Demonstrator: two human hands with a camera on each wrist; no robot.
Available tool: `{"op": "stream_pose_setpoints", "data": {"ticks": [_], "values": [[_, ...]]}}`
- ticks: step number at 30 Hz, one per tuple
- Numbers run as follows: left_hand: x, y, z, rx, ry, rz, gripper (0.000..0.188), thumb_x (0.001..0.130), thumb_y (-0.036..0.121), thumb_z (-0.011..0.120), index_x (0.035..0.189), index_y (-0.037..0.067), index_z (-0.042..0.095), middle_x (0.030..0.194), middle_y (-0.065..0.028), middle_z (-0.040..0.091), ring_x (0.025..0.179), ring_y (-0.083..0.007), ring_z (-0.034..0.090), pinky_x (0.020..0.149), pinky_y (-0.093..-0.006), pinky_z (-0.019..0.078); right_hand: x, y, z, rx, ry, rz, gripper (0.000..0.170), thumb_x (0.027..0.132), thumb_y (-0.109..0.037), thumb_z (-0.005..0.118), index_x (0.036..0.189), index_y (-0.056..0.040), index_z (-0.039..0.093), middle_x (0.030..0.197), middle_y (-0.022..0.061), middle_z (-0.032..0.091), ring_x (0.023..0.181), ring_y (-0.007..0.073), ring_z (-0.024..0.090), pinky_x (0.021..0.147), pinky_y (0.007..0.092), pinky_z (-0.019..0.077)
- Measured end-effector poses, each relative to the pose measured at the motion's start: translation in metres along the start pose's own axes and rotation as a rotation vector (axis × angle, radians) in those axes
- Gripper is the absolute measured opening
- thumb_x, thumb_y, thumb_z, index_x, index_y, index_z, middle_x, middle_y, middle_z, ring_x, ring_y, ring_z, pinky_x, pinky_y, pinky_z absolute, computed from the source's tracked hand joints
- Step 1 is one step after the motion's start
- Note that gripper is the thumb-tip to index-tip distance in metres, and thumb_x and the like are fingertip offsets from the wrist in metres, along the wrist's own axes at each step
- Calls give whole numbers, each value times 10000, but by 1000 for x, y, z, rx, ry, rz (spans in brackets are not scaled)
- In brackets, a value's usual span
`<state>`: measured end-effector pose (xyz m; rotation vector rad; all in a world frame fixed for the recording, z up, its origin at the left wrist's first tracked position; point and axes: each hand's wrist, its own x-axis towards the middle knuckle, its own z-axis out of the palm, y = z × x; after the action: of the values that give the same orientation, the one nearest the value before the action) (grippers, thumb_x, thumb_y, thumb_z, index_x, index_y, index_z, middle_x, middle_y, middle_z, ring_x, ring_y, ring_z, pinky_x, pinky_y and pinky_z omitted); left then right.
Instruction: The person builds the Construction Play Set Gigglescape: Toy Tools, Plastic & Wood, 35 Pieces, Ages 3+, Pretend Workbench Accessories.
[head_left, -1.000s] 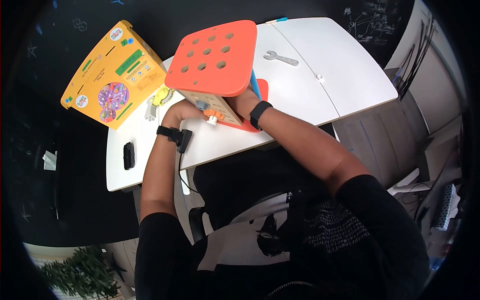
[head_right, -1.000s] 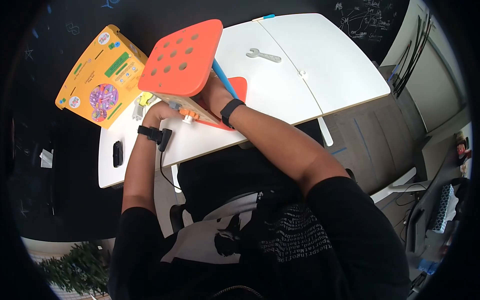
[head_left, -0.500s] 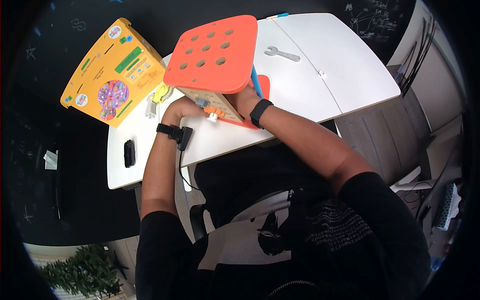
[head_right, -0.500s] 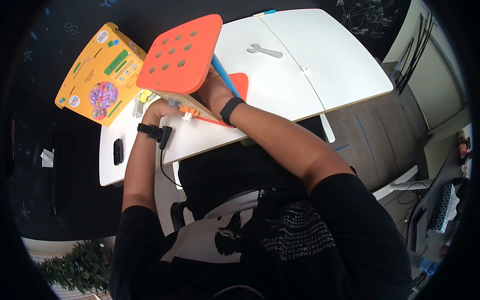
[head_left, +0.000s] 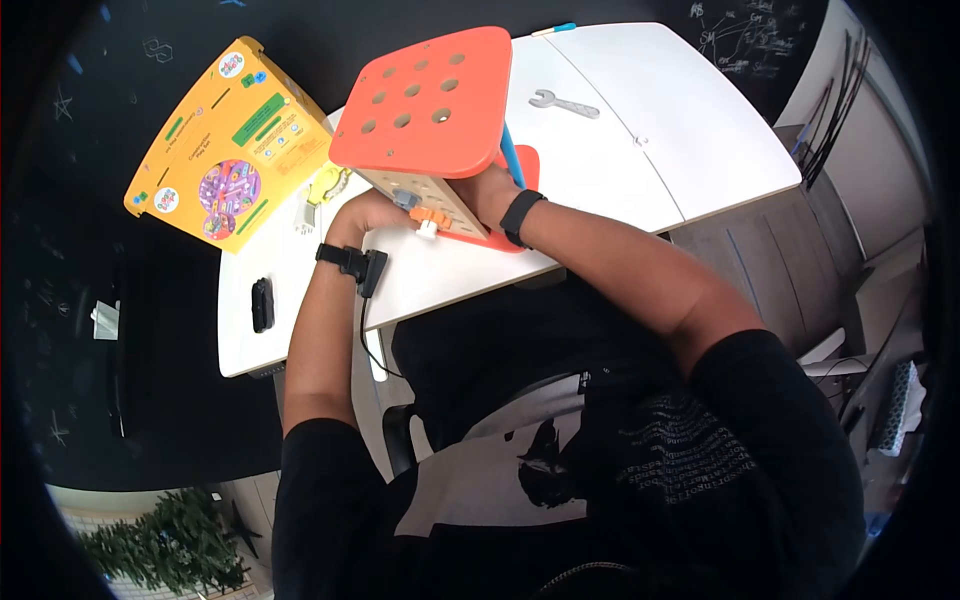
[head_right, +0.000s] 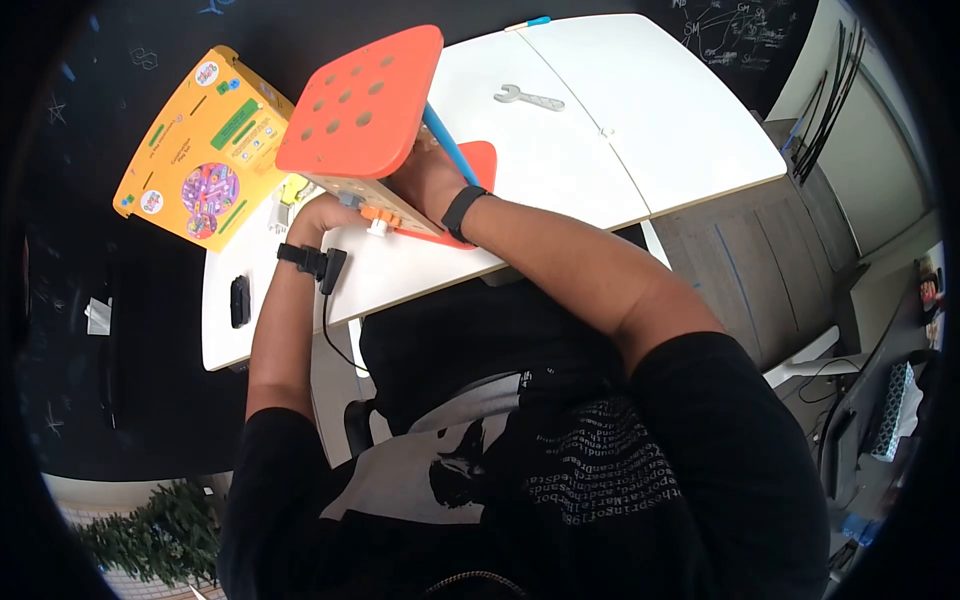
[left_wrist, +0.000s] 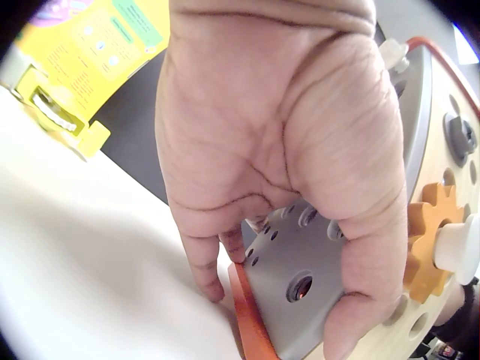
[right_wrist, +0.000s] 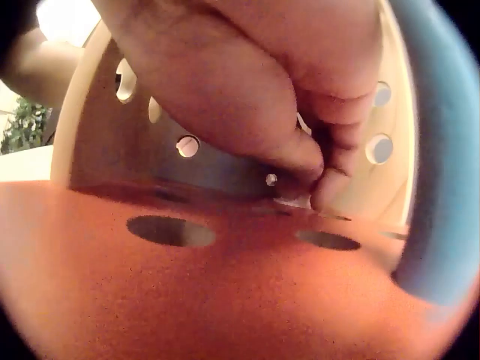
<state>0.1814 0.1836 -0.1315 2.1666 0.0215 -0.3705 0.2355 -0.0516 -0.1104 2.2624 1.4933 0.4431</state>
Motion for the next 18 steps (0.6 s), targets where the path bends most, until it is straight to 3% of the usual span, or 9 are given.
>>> {"op": "stream_pose_setpoints", "data": {"ticks": [3,5,6,9,10,11,13,14,18], "values": [[8,-21,-3,72,41,-2,602,644,159,990,1172,39,726,1194,-61,732,1078,-161,677,968,-330,548,-5,5,-8,35,-98,-37,431,955,-170,637,1380,-101,632,1435,162,596,1342,356,561,1034,432,510],[8,-22,-1,28,35,18,629,628,167,998,1181,44,724,1191,-57,732,1070,-165,678,959,-334,553,5,1,45,520,172,3,406,949,-146,620,1334,-20,637,1385,218,584,1246,396,594,988,459,527],[11,-28,-2,3,48,19,641,618,168,1003,1182,48,724,1192,-54,731,1072,-165,678,955,-335,555,-18,12,17,1060,55,62,389,950,-113,582,1290,72,616,1346,269,553,1152,418,610,957,478,533],[7,-21,1,-24,75,13,657,583,171,1018,1163,50,734,1184,-48,733,1070,-166,678,940,-340,562,-45,19,4,1125,-63,67,391,944,-77,550,1282,115,588,1337,300,529,1130,433,608,949,459,539],[9,-25,-1,1,63,0,704,580,174,1018,1201,48,713,1207,-55,725,1082,-174,674,951,-343,558,-56,18,-4,1015,76,17,392,943,-51,533,1295,116,577,1336,319,523,1122,418,617,926,429,550],[12,-28,-2,27,51,-12,751,577,176,1019,1239,45,691,1230,-61,717,1093,-183,671,961,-346,555,-73,27,-11,1089,-144,15,393,946,-25,515,1307,124,560,1306,321,540,1146,426,606,966,444,528],[5,-10,5,-55,54,99,817,576,159,1012,1296,42,646,1262,-70,703,1124,-198,664,993,-353,542,-96,31,-11,1118,-117,47,402,958,25,502,1348,70,586,1451,273,500,1235,389,594,1036,434,502],[1,3,10,-141,58,204,883,576,141,1006,1354,40,601,1294,-78,688,1154,-214,657,1024,-359,529,-105,37,-2,1120,-117,53,402,958,25,502,1348,70,586,1451,273,500,1235,389,594,1036,434,502],[-6,47,24,-288,48,167,1050,530,-10,918,1467,38,445,1380,-62,612,1307,-204,572,1141,-376,430,-135,65,15,1307,22,7,372,960,10,488,1308,47,616,1316,264,611,1221,418,583,1062,446,462]]}}
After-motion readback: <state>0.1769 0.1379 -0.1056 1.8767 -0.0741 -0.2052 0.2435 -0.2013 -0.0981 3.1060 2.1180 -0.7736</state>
